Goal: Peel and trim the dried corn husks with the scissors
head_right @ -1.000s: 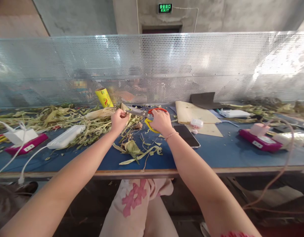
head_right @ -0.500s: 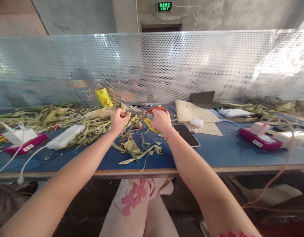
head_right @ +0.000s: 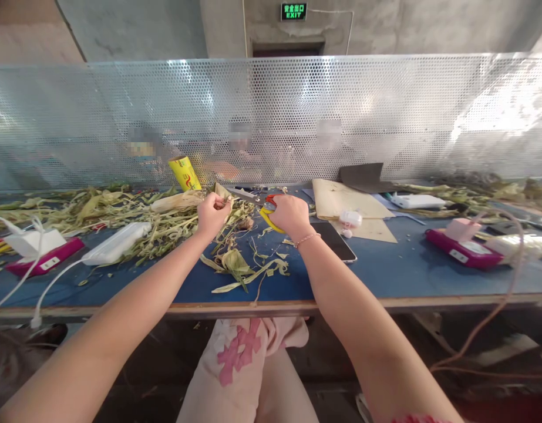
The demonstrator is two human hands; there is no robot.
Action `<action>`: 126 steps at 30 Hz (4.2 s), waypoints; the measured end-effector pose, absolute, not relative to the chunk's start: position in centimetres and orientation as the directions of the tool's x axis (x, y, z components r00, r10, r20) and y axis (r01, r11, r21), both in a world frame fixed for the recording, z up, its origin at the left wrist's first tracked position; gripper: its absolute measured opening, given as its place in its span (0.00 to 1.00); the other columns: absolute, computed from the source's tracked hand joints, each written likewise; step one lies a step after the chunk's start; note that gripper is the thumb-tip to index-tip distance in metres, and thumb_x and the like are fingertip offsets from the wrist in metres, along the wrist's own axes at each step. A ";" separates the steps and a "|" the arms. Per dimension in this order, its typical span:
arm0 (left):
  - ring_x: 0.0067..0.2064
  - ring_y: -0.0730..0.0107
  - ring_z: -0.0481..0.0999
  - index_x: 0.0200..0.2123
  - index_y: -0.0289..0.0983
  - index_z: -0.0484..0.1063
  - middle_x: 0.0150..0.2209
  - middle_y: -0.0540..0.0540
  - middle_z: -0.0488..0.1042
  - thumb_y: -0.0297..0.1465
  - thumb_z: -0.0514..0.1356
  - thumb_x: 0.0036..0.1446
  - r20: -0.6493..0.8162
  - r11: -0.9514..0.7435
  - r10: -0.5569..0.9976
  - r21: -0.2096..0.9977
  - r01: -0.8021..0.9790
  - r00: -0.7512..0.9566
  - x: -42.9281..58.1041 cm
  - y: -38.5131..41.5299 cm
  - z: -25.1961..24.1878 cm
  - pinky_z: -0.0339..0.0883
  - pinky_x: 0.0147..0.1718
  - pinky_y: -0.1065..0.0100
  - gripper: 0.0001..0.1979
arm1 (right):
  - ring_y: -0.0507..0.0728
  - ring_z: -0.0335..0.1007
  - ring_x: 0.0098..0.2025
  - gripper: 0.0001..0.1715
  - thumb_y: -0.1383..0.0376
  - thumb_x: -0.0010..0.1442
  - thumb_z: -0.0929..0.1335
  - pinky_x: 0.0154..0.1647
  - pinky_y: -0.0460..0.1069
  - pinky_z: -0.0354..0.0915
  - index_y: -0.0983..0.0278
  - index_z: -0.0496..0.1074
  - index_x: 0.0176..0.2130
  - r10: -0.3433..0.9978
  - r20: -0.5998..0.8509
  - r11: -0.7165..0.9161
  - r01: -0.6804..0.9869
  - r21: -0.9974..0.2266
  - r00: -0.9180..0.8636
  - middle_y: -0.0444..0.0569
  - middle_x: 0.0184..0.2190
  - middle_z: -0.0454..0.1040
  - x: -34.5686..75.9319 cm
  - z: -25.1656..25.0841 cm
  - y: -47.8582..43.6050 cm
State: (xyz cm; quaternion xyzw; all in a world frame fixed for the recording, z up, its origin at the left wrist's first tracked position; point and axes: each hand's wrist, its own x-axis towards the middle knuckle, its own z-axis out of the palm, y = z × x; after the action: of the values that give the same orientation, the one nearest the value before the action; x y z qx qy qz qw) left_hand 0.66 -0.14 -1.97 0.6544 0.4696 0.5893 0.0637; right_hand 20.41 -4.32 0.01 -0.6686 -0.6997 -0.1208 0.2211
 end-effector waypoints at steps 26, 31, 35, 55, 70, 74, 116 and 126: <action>0.23 0.80 0.68 0.23 0.33 0.69 0.23 0.50 0.73 0.31 0.67 0.37 0.255 -0.261 0.965 0.950 -0.171 -0.059 0.7 1.0 -2.4 0.59 0.22 0.76 0.11 | 0.61 0.70 0.44 0.15 0.65 0.54 0.62 0.42 0.49 0.62 0.68 0.68 0.41 0.893 0.448 0.097 0.948 -0.303 0.052 0.59 0.41 0.73 20.7 -1.9 -2.4; 0.22 0.79 0.68 0.24 0.34 0.70 0.21 0.52 0.71 0.27 0.69 0.32 0.205 -0.214 0.977 0.950 -0.227 -0.064 0.7 0.8 -2.2 0.60 0.22 0.75 0.13 | 0.61 0.72 0.39 0.15 0.60 0.55 0.63 0.35 0.49 0.62 0.70 0.70 0.36 0.942 0.336 0.071 0.964 -0.256 0.020 0.61 0.37 0.74 21.0 -2.6 -1.8; 0.21 0.80 0.67 0.23 0.34 0.71 0.21 0.53 0.70 0.26 0.70 0.29 0.147 -0.162 0.986 0.943 -0.291 -0.072 0.5 0.9 -2.1 0.61 0.21 0.75 0.14 | 0.61 0.72 0.38 0.14 0.61 0.53 0.64 0.31 0.47 0.61 0.70 0.71 0.36 0.958 0.288 0.067 0.966 -0.250 0.008 0.60 0.36 0.75 21.0 -2.7 -1.7; 0.23 0.80 0.68 0.24 0.35 0.71 0.22 0.51 0.71 0.21 0.65 0.35 0.104 -0.103 0.994 0.921 -0.376 -0.018 0.5 1.1 -2.2 0.65 0.24 0.74 0.09 | 0.53 0.70 0.33 0.17 0.57 0.60 0.59 0.33 0.45 0.61 0.64 0.69 0.29 0.912 0.313 0.383 0.821 -0.424 -0.263 0.48 0.28 0.74 18.8 -2.0 -3.2; 0.23 0.82 0.69 0.25 0.33 0.71 0.21 0.53 0.70 0.23 0.67 0.36 0.106 -0.078 0.993 0.930 -0.360 0.060 0.8 0.4 -2.0 0.64 0.25 0.77 0.10 | 0.49 0.68 0.23 0.17 0.58 0.61 0.60 0.23 0.42 0.62 0.66 0.66 0.26 0.966 0.100 0.182 0.353 -0.918 -0.237 0.47 0.22 0.73 17.5 -1.8 -3.7; 0.24 0.81 0.70 0.25 0.33 0.71 0.22 0.53 0.71 0.21 0.66 0.37 0.093 -0.064 0.994 0.925 -0.374 0.060 1.1 0.0 -1.8 0.66 0.27 0.76 0.09 | 0.48 0.67 0.22 0.18 0.56 0.59 0.62 0.21 0.41 0.61 0.66 0.67 0.27 0.978 0.036 0.080 0.210 -0.975 -0.203 0.46 0.21 0.72 17.4 -1.7 -3.6; 0.22 0.80 0.67 0.20 0.33 0.68 0.19 0.53 0.68 0.24 0.68 0.32 0.239 -0.256 0.967 0.886 -0.388 -0.093 1.4 0.8 -2.2 0.63 0.25 0.74 0.10 | 0.52 0.65 0.28 0.15 0.59 0.56 0.61 0.32 0.46 0.59 0.65 0.68 0.24 0.860 0.386 0.503 0.679 -0.534 -0.334 0.47 0.24 0.72 18.1 -2.5 -2.7; 0.23 0.77 0.69 0.23 0.34 0.68 0.20 0.52 0.68 0.21 0.64 0.41 0.140 -0.146 0.989 0.864 -0.481 -0.048 0.4 0.9 -1.6 0.66 0.28 0.71 0.07 | 0.64 0.66 0.46 0.20 0.59 0.52 0.65 0.40 0.51 0.60 0.70 0.67 0.42 0.978 0.084 0.199 0.972 -0.124 -0.189 0.62 0.43 0.71 19.6 -3.1 -2.5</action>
State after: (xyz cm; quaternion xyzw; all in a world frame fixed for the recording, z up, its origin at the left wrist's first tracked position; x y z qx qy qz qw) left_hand 0.43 0.86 -1.62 0.3920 0.3238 0.6474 0.5677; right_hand 19.60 -2.46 -3.12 -0.6327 -0.7707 0.0215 0.0722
